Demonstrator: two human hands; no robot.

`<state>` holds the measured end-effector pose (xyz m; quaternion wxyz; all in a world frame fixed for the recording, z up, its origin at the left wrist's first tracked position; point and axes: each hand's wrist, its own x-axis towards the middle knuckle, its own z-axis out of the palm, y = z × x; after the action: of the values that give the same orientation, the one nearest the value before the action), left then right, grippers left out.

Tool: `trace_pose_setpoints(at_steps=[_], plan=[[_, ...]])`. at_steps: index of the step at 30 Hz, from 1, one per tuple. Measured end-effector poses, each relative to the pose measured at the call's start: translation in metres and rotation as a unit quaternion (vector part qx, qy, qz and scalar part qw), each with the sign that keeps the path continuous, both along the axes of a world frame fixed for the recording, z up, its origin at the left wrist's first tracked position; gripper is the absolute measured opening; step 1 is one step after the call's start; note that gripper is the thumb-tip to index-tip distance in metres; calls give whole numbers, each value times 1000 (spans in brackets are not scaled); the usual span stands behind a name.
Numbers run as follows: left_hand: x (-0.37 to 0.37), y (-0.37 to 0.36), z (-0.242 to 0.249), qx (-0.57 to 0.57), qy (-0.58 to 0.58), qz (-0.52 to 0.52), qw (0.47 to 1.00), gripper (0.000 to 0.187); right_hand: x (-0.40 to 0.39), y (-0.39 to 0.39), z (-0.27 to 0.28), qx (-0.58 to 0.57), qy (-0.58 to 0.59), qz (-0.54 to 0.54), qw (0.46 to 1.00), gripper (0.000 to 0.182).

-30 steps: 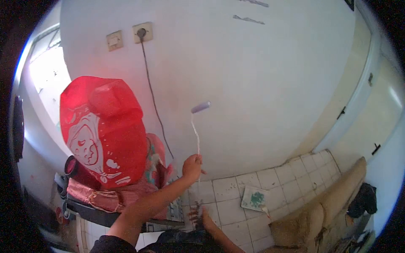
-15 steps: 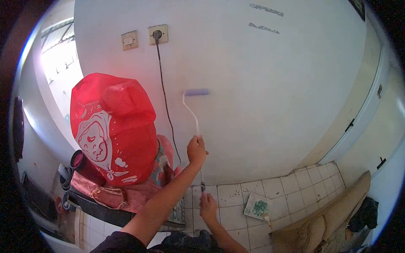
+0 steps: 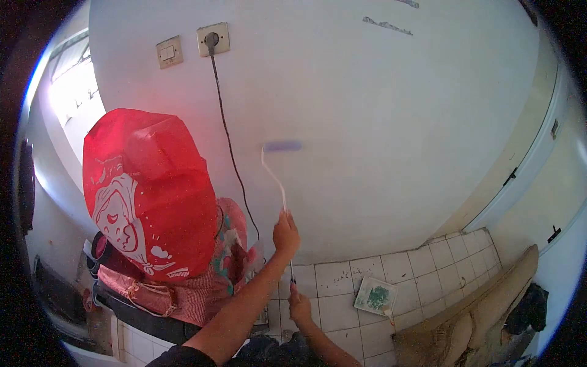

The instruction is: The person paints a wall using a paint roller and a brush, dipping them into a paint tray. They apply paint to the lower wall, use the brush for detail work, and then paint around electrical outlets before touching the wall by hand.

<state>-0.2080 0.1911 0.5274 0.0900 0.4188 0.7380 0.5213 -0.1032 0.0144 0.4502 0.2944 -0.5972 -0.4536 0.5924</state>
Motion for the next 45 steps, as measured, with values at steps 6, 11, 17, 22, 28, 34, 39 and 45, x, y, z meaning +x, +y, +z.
trace_pose_setpoints(at_steps=[6, 11, 17, 22, 28, 34, 39, 45], plan=[[1, 25, 21, 9, -38, -26, 999, 29, 10, 28, 17, 26, -44, -11, 999, 77], [-5, 51, 126, 105, -106, -53, 987, 31, 10, 93, 79, 101, -86, -10, 991, 76], [-10, 40, 101, 91, -61, -31, 994, 32, -3, 67, 56, 92, -50, -24, 994, 74], [0, -4, -16, -53, -21, -4, 998, 37, 1, -4, 4, -112, -8, -10, 994, 72], [9, -23, -32, -84, -66, -18, 994, 38, 25, -28, 25, -102, 66, 34, 992, 67], [0, -53, 13, 56, -24, -100, 993, 40, 43, -62, 24, 66, 192, -17, 979, 36], [-17, -75, 57, 61, -211, -290, 931, 44, 38, -74, 68, 266, -68, 56, 960, 38], [-19, -53, 69, 111, -311, -286, 899, 46, 22, -25, 0, 468, -108, 0, 877, 41]])
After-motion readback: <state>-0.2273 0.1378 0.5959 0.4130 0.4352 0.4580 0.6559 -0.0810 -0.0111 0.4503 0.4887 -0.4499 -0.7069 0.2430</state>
